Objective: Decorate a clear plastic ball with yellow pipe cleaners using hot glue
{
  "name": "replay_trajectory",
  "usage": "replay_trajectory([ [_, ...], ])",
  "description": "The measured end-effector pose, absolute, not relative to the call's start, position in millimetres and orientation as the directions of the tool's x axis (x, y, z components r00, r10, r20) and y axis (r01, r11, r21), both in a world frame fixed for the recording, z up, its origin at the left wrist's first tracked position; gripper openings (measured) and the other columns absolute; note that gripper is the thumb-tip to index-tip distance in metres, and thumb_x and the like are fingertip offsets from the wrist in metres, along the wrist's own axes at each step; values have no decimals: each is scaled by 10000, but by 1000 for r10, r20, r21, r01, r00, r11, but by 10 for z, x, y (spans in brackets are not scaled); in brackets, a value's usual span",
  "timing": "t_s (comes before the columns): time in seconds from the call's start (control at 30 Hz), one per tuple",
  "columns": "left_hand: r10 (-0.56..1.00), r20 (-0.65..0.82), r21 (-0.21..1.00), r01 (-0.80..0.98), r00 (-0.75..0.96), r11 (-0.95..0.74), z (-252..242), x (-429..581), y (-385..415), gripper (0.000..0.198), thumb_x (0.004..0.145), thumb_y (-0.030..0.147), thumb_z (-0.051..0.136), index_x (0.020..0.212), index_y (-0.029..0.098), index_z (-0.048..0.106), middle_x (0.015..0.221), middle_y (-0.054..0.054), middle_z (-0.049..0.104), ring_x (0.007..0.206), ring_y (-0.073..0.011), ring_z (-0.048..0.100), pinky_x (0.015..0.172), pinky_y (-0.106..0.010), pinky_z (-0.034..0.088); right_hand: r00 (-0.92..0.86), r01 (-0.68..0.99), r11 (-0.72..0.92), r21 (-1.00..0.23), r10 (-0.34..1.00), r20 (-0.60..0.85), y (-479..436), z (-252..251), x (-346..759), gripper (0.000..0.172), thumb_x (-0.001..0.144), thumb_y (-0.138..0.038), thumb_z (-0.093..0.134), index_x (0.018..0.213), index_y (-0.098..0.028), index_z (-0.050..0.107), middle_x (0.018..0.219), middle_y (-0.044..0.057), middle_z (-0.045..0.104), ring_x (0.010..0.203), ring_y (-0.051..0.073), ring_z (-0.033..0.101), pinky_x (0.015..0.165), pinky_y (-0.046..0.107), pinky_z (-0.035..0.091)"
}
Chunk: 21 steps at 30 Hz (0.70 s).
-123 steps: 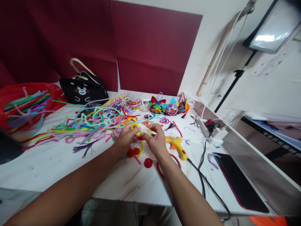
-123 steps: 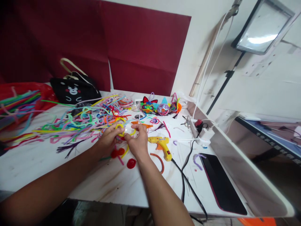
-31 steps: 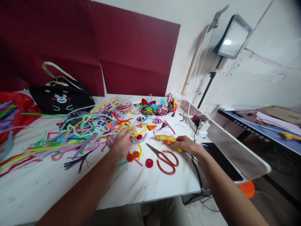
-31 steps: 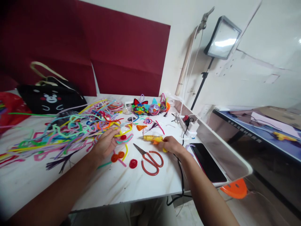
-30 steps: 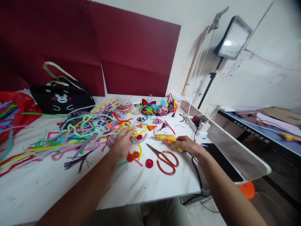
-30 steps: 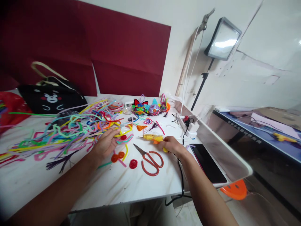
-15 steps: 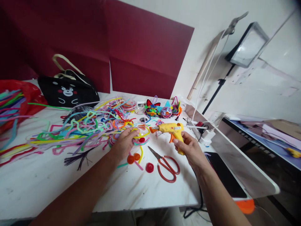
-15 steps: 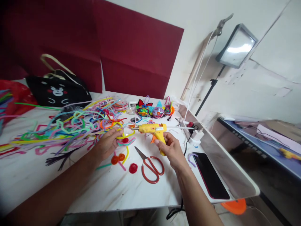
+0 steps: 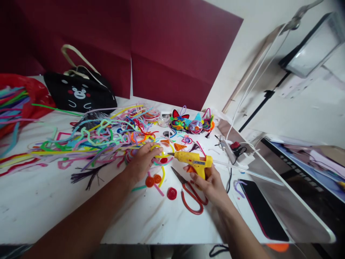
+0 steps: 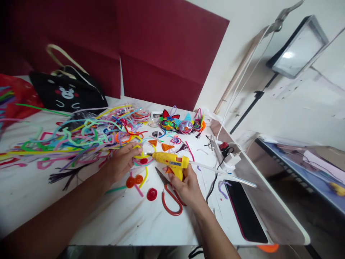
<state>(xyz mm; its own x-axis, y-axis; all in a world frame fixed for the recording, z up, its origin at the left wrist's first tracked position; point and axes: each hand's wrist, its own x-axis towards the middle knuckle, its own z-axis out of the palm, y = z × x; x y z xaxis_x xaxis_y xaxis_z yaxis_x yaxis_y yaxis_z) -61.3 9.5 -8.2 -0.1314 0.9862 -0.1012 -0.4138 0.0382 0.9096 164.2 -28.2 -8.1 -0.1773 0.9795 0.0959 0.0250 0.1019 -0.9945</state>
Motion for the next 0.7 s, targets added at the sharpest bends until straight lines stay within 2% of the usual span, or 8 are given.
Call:
replay_trajectory([
  [0.2,985,-108,914,-404,-134,45,-112,-591,100,349,571,279,855,853,176,676,784,9,643,709,-132,567,619,-232,421,-151,31,149,-988,978,143,-317,-162,1627,396,777,-425,773,1059,-235,571,977,58,731,751,182,658,566,275,536],
  [0.37,982,-120,921,-386,-144,56,-130,-586,98,379,573,281,858,891,185,676,771,13,645,737,-146,586,621,-237,421,-145,50,180,-982,975,171,-319,-260,1645,393,811,-419,754,1116,-251,570,976,47,731,775,187,677,599,284,560],
  [0.53,985,-97,927,-374,-141,38,-145,-586,99,368,589,294,845,896,181,677,819,-2,668,751,-151,601,657,-248,442,-155,71,188,-980,972,176,-332,-241,1635,333,822,-411,750,1075,-259,596,1001,49,732,871,213,692,682,315,579],
  [0.7,989,-68,926,-377,-132,13,-139,-580,98,348,597,307,830,876,175,669,825,-11,673,761,-159,606,677,-258,453,-168,48,193,-980,969,183,-344,-249,1620,318,839,-378,742,1091,-264,585,985,39,733,826,198,686,653,304,558],
])
